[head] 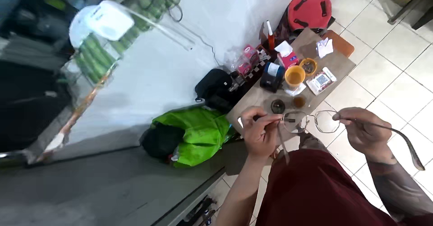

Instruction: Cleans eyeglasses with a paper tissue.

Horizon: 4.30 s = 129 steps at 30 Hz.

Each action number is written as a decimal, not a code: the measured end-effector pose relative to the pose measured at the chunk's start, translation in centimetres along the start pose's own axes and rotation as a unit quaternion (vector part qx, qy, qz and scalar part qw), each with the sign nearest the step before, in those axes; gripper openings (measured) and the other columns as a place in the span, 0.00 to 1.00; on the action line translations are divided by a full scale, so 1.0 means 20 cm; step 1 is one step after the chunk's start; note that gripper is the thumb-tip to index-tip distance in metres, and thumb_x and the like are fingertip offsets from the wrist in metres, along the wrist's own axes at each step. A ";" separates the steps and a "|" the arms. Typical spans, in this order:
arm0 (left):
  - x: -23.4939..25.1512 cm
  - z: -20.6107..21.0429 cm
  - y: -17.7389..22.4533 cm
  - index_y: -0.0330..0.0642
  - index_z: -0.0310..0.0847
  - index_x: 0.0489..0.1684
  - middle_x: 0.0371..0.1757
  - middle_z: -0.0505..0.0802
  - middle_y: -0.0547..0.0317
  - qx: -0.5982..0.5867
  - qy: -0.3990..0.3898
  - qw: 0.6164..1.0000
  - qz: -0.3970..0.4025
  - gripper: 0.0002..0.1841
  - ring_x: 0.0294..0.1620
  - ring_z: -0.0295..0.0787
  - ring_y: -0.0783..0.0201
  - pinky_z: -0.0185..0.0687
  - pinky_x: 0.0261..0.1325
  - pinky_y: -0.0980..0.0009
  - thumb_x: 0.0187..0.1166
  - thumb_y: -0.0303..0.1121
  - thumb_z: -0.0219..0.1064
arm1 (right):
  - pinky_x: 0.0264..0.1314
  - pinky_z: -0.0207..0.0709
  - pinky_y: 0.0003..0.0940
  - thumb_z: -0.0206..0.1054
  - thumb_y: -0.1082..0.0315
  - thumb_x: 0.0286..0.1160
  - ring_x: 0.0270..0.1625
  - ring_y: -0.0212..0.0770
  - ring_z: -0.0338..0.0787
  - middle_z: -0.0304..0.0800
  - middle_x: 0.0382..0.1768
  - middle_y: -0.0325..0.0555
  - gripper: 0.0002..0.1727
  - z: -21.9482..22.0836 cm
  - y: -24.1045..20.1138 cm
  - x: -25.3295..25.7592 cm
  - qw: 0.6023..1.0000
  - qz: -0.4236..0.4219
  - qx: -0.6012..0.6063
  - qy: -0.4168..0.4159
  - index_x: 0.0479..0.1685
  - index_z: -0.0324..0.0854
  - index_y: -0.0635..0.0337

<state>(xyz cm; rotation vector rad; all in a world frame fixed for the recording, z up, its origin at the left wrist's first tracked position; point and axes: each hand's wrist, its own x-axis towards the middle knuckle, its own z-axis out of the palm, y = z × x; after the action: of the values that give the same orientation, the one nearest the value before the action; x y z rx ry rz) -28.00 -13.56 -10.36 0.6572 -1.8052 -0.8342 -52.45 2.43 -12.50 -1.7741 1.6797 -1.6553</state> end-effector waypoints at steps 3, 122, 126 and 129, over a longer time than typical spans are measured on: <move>0.27 0.26 -0.31 0.44 0.91 0.49 0.58 0.88 0.60 0.013 -0.085 0.994 -0.070 0.11 0.61 0.84 0.69 0.83 0.65 0.70 0.86 0.40 0.67 | 0.56 0.90 0.33 0.64 0.69 0.85 0.50 0.34 0.94 0.95 0.46 0.42 0.07 -0.24 0.28 0.00 0.994 0.084 -0.076 -0.006 0.51 0.87 0.57; -1.12 -1.12 0.28 0.57 0.69 0.84 0.61 0.91 0.51 -0.310 0.284 0.803 -0.422 0.39 0.51 0.93 0.56 0.93 0.51 0.58 0.69 0.27 0.80 | 0.67 0.86 0.40 0.68 0.72 0.81 0.62 0.45 0.92 0.93 0.54 0.52 0.11 1.16 -0.76 -0.51 0.914 -0.274 0.005 -0.300 0.58 0.85 0.62; -1.12 -1.09 0.28 0.58 0.68 0.86 0.62 0.91 0.52 -0.272 0.352 0.806 -0.391 0.41 0.52 0.93 0.56 0.93 0.52 0.58 0.68 0.30 0.82 | 0.67 0.86 0.39 0.68 0.73 0.80 0.61 0.45 0.92 0.93 0.54 0.51 0.10 1.15 -0.77 -0.51 0.913 -0.287 0.006 -0.291 0.57 0.86 0.62; -1.12 -1.09 0.30 0.55 0.68 0.85 0.63 0.91 0.55 -0.271 0.301 0.814 -0.416 0.34 0.54 0.93 0.59 0.92 0.55 0.59 0.77 0.38 0.76 | 0.68 0.85 0.39 0.68 0.73 0.81 0.61 0.45 0.92 0.93 0.54 0.52 0.10 1.14 -0.77 -0.51 0.909 -0.294 0.007 -0.294 0.57 0.86 0.62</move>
<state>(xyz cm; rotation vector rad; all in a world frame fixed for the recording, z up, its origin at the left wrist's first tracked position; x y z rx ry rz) -0.21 1.59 -12.43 1.1791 -0.5903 -1.4346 -23.14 3.81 -14.89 -2.5957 0.9122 -1.0799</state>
